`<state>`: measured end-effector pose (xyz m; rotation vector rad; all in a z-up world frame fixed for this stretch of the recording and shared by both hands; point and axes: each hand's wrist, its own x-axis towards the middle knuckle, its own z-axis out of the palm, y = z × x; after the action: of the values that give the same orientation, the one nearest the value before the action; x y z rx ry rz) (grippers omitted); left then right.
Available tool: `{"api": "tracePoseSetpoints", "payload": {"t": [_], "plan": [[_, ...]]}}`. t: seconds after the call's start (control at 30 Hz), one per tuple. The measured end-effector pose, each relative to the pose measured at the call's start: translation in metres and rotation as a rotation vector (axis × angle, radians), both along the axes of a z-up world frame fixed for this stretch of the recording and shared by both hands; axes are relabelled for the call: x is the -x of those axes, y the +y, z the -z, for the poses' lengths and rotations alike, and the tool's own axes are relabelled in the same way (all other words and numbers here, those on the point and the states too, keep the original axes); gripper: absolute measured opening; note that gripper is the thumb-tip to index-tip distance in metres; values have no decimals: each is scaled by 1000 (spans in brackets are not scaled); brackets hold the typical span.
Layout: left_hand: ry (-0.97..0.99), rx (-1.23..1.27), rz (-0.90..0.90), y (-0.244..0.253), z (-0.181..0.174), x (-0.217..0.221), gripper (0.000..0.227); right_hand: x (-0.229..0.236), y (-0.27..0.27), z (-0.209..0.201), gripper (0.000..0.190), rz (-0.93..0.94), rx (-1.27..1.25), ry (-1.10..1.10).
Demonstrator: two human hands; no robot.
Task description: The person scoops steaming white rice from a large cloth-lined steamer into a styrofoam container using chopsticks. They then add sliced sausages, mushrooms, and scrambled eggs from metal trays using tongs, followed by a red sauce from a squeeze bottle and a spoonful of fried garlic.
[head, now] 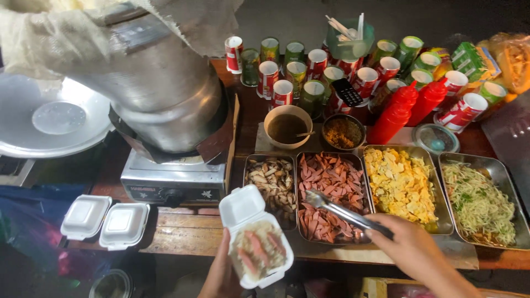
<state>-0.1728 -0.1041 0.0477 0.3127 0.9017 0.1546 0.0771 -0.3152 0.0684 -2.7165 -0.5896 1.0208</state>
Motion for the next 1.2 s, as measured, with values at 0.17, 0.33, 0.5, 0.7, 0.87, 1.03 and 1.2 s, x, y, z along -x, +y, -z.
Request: {"api": "tracePoseSetpoints", "payload": {"t": [0.17,0.33,0.5,0.7,0.87,1.03,1.2], "plan": [[35,73,-211,7,-5,23,86,6,47,21,37,-217,9,-74],[87,-27,-397,16,-6,32,77,11,69,25,42,-206,38,-61],[14,-56,-439,28,22,40,73,-10,57,21,31,-59,-59,30],[-92,-46,-433,35,43,32,72,7,67,-25,39,239,-326,374],[-157,-58,-363,38,44,27,75,38,81,-21,34,-49,-282,356],[-107,-35,-326,41,30,26,79,51,95,-24,35,-175,-176,274],[-56,-24,-382,43,26,33,77,27,100,-44,41,-15,-122,183]]}}
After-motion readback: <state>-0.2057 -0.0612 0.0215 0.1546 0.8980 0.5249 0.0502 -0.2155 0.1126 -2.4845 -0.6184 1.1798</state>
